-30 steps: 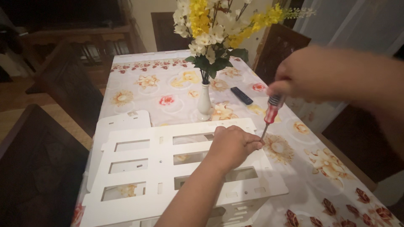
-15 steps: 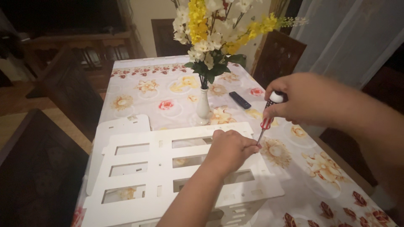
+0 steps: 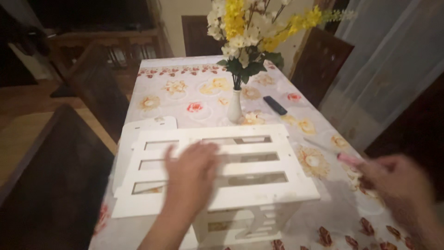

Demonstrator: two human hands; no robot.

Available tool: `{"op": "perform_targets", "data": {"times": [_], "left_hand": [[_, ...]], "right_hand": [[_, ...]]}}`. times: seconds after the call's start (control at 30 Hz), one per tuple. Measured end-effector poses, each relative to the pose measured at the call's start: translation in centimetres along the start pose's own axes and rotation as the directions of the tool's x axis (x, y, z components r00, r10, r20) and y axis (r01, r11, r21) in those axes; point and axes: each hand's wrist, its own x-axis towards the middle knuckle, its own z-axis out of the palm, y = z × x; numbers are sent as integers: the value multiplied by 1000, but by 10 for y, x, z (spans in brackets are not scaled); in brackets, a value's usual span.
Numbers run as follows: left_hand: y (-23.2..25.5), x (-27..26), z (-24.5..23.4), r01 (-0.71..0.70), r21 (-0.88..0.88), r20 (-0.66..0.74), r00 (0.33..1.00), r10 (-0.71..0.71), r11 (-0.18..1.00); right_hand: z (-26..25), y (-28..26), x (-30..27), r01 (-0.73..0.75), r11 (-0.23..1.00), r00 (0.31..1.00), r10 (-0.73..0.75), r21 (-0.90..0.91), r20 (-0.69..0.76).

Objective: The person assembles a white plastic storage unit by inserting and tightening screws into pre-drilled holes on the side panels. They repeatedly reposition the unit on the table to access different screw locations and continue fastening the panels together.

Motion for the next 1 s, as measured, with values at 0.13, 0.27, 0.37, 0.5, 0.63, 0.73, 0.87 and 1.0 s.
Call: {"op": "perform_targets", "data": {"times": [0.13,0.27,0.37,0.5,0.63,0.73,0.87,1.0], "left_hand": [[-26,-58,-35,89,261,-300,954,-7,961],[-58,-140,-30,194,235,-519,853,-46,952],[-77,-197,21,250,11,-627,756,-188,968],[-125,-253,62,228,-26,-359,907,-222,973],[-160,-284,88,381,-177,198,917,-347,907],[-178,-293,109,281,-104,345,910,-230,954],[-176,-283,120,356,-17,572,770,-283,934],[-138,-263,99,529,-169,575,738,-353,832]], "right_hand": [[68,106,-4,-125,992,989,123,24,86],[131,205,10,-8,1000,1000,8,25,19],[168,266,28,-67,998,988,65,6,137],[198,297,43,-270,945,880,166,182,445],[209,291,47,-229,973,867,195,19,458],[209,279,51,-139,982,888,182,-129,422],[216,270,42,77,972,922,16,-223,387],[231,254,9,499,866,829,-465,-37,312]]}}
